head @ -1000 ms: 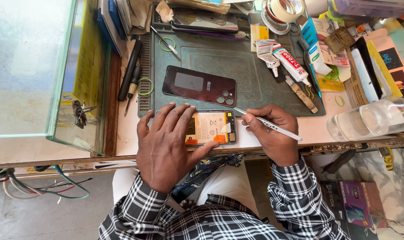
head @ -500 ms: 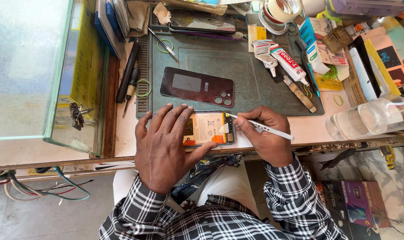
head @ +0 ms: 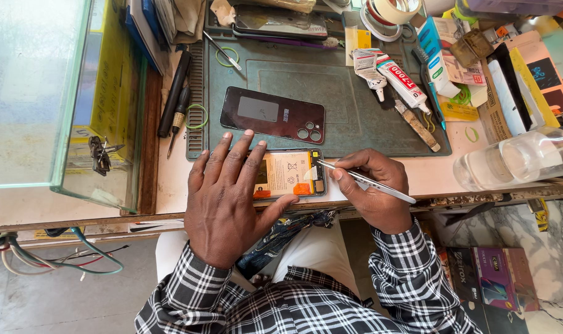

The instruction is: The person uses tweezers and a precision screwdriver to manipulate internal components of a disassembled smartphone on a workbench. The person adjusts small parts near the battery and camera module while the phone remains open on the bench.

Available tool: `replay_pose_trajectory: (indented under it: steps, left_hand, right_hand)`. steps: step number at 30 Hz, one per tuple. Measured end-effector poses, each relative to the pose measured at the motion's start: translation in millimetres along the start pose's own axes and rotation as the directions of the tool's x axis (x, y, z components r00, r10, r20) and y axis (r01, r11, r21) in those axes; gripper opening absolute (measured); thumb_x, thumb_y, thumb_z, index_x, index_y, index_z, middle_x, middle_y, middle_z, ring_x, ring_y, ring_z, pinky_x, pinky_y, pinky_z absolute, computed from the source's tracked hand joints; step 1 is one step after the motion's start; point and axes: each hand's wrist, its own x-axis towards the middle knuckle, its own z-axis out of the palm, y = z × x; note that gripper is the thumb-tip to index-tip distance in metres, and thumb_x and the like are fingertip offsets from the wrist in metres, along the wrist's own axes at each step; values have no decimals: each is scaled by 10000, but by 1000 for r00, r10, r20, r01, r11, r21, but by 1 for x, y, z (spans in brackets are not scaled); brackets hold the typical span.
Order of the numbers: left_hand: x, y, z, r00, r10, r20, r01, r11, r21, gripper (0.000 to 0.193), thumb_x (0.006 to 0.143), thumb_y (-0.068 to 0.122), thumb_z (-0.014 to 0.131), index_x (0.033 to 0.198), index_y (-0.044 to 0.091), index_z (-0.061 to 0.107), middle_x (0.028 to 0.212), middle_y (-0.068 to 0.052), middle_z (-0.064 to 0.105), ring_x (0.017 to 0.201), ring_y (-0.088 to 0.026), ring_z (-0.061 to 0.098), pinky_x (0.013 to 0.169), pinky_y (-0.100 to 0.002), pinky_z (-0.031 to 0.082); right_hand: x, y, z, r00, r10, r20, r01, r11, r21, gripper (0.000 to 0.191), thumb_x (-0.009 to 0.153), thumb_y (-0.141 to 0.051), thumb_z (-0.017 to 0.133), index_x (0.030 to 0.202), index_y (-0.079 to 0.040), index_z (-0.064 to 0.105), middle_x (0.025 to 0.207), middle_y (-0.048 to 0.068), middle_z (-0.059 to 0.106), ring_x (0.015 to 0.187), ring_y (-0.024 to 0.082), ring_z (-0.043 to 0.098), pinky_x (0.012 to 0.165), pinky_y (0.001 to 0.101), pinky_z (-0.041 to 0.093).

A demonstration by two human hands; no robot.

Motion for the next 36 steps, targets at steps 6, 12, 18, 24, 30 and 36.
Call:
replay_pose_trajectory:
  steps: [6,12,18,24,30,36]
  left_hand:
    - [1,1,2,999,-15,31,14,1000,27,850,863,708,637,1435,82,578,1460,-124,579,1423,-327,446,1200,-499,242]
    - [4,2,5,999,-23,28,23,1000,19,849,855,717,645,1422,87,588,1439,-126,590,1403,-326,468,1200,-494,249]
    - [7,2,6,999,-24,25,23,1000,14,829,857,696,664,1415,87,594,1425,-121,598,1398,-323,475,1200,-497,256]
    - [9,1,9,999,-20,28,20,1000,15,827,855,689,670,1413,83,594,1420,-128,604,1396,-329,477,1199,-501,257]
    - [9,2,11,999,-34,35,33,999,17,836,851,706,664,1404,82,598,1400,-130,607,1384,-329,480,1197,-502,255]
    - [9,4,11,999,-36,29,36,999,14,823,850,700,659,1401,90,602,1412,-114,609,1389,-319,482,1204,-500,252]
  right_hand:
    - [-1,4,-3,999,-22,25,22,1000,10,128,951,-70,759,1027,2,685,1006,98,762,917,108,718,805,244,592]
    - [0,6,-7,998,-21,62,27,995,-99,123,907,-72,788,955,0,700,933,88,773,828,91,714,730,234,580]
    - [3,8,-6,1000,-1,31,4,993,-117,128,914,-89,795,952,-2,709,945,90,779,827,90,709,729,237,578]
    - [5,10,-7,999,2,49,5,992,-130,131,909,-93,797,937,-4,706,906,82,781,803,88,716,704,237,577]
    - [7,10,-8,999,-9,54,11,999,-44,117,930,-99,773,954,-10,701,938,75,777,835,74,730,723,227,594]
    - [6,8,-8,1000,-17,26,20,990,-139,117,914,-79,794,935,-3,707,902,70,768,789,77,699,690,231,562]
